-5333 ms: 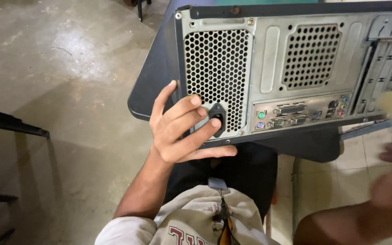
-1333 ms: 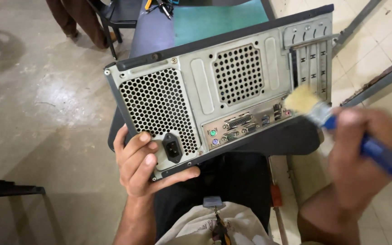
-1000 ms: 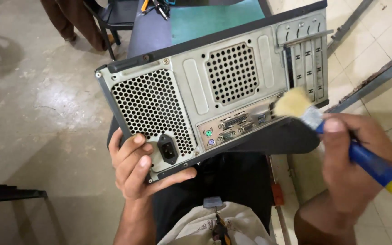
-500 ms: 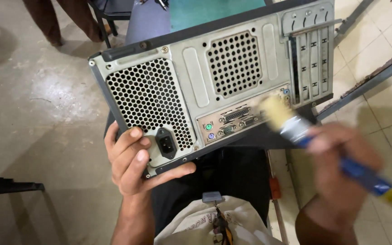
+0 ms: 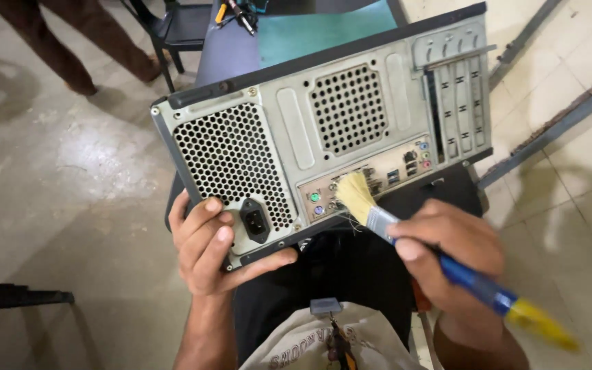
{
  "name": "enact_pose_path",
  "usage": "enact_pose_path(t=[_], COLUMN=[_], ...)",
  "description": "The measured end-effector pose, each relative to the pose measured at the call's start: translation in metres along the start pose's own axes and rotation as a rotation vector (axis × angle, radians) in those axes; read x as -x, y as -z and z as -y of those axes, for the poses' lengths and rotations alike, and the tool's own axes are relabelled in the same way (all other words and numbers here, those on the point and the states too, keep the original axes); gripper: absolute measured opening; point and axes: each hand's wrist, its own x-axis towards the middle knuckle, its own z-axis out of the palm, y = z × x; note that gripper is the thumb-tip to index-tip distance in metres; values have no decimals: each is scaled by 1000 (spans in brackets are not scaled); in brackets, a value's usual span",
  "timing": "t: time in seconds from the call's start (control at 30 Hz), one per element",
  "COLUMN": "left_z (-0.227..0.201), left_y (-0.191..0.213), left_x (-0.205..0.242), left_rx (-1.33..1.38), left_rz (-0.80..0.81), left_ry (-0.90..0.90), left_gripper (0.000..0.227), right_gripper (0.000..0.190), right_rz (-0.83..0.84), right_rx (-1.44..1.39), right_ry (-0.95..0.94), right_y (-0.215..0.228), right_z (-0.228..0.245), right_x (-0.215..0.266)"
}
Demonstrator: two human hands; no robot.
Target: The person uses a brush to clean dust from the exterior of a computer case. They rotate the case to access different sides, including the back panel with ports and the top and side vents, brushing away debris.
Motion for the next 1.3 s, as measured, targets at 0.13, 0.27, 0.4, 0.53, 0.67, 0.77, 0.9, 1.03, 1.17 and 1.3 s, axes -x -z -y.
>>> enact_pose_path(t=[0.13, 0.27, 0.4, 0.53, 0.67, 0.77, 0.9, 1.03, 1.17, 1.3], left_z=[4, 1, -2, 2, 4, 5, 7, 6, 9, 13], left_y=[-3, -6, -6, -2, -2, 3, 3, 7, 5, 8], left_x=[5, 2, 2, 4, 7, 8, 9, 11, 9, 11], left_rx=[6, 5, -1, 6, 10, 15, 6, -2, -1, -3], left_rz=[-7, -14, -22, -22, -31, -15, 5, 35, 13, 28], left_ry=[8, 0, 5, -3, -5, -9, -23, -16, -29, -51], left_gripper=[111, 112, 109, 111, 109, 109, 112, 114, 111, 114], right_gripper=[15, 26, 22, 24, 25, 28, 30, 17, 14, 20], right_rz=[-40, -268, -126, -165, -126, 150, -66, -189, -169, -247], right_rx=[-33, 407, 202, 163, 249, 230, 336, 97, 117, 149], right_ry=[-27, -134, -103, -127, -45, -36, -53, -48, -100, -5], right_y=[51, 73, 74, 61, 62, 66, 66, 77, 89, 101], right_z=[-66, -69, -77, -75, -69, -55, -55, -87, -98, -102], right_x=[10, 0, 14, 13, -4, -11, -16, 7, 3, -5])
